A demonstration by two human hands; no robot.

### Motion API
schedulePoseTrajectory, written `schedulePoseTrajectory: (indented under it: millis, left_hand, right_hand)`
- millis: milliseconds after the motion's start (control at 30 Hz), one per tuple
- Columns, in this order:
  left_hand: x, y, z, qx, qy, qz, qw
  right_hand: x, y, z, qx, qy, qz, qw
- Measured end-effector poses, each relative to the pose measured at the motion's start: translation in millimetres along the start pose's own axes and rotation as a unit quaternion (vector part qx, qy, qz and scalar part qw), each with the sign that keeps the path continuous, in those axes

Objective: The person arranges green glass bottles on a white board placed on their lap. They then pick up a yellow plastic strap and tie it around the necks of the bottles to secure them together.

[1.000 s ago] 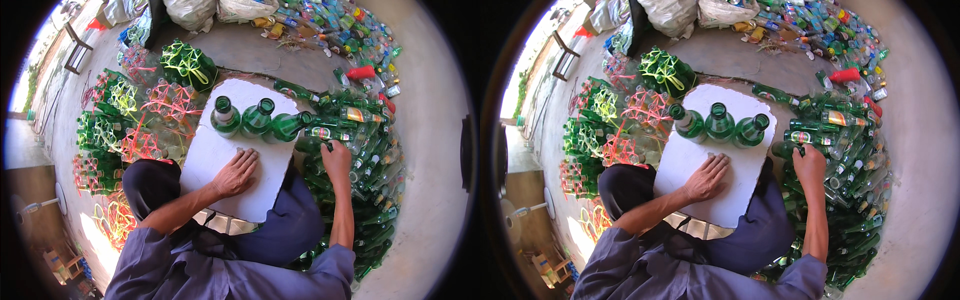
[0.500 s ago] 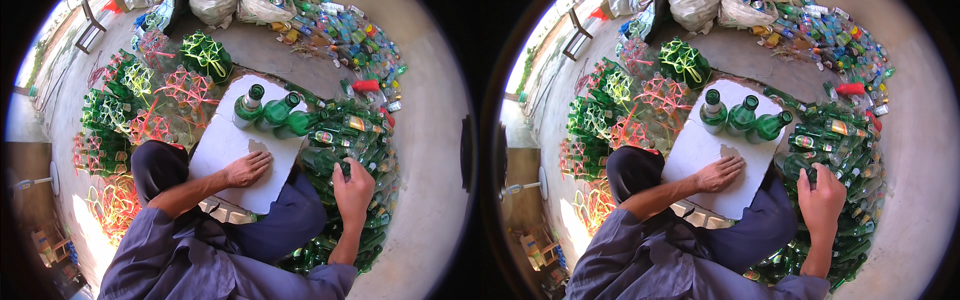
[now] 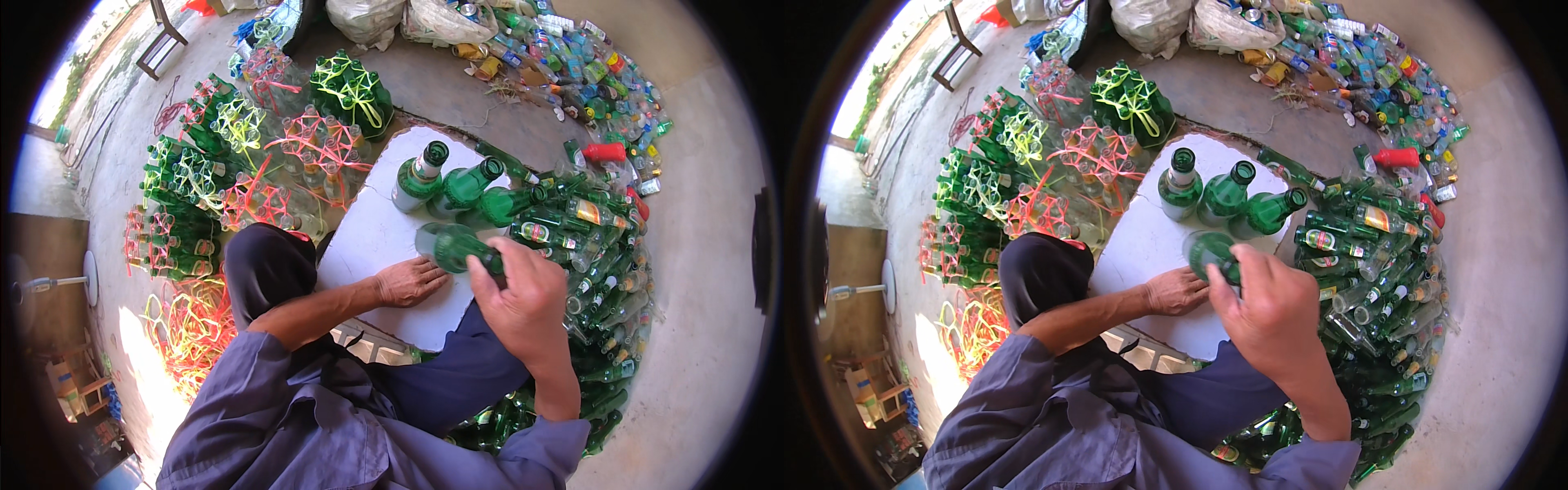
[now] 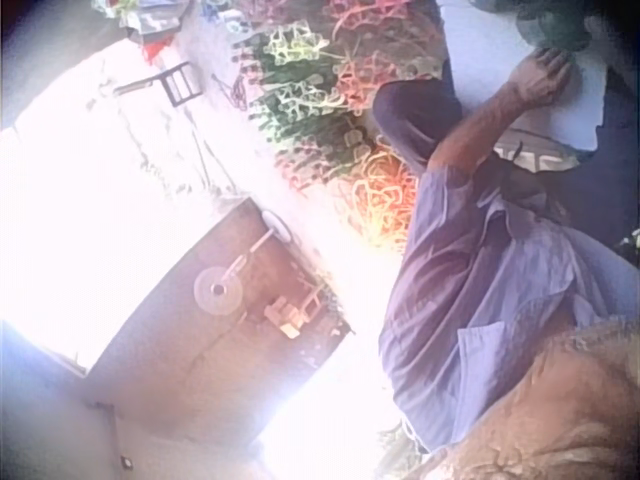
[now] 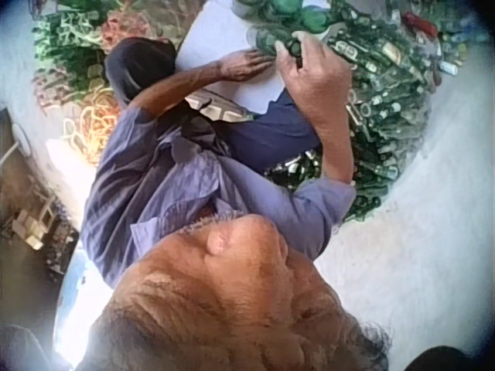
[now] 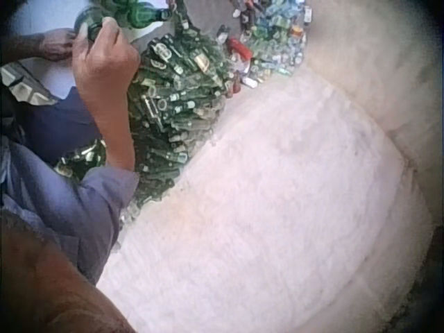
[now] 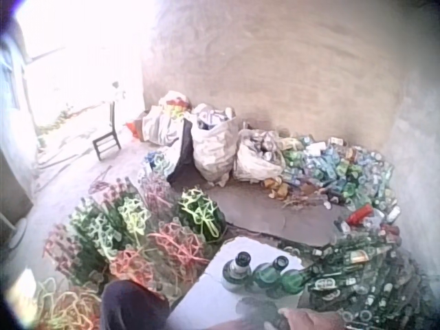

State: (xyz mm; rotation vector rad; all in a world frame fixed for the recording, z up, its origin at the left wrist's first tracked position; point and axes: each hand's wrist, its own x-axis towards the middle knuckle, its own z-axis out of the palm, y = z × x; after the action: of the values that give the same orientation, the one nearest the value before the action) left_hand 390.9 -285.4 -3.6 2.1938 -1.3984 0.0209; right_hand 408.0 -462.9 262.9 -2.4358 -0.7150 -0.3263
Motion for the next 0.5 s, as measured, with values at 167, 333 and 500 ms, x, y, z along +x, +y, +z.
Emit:
schedulePoseTrajectory:
  millis: [167,333,500]
  left_hand:
    - [0,-3,16,-0.092,0.030,-0.034,0.995]
    - [3,-2,7,-0.069,0.060,-0.016,0.996]
    - [12,-3,-6,-0.125,-0.050,-0.064,0.989]
  right_hand:
    - [21,-8,26,0.031,-0.034,-0.023,0.999]
    - [33,-1,51,0.052,-0.038,-0.050,0.997]
    - [39,2,68,0.045,-0.015,-0.047,0.998]
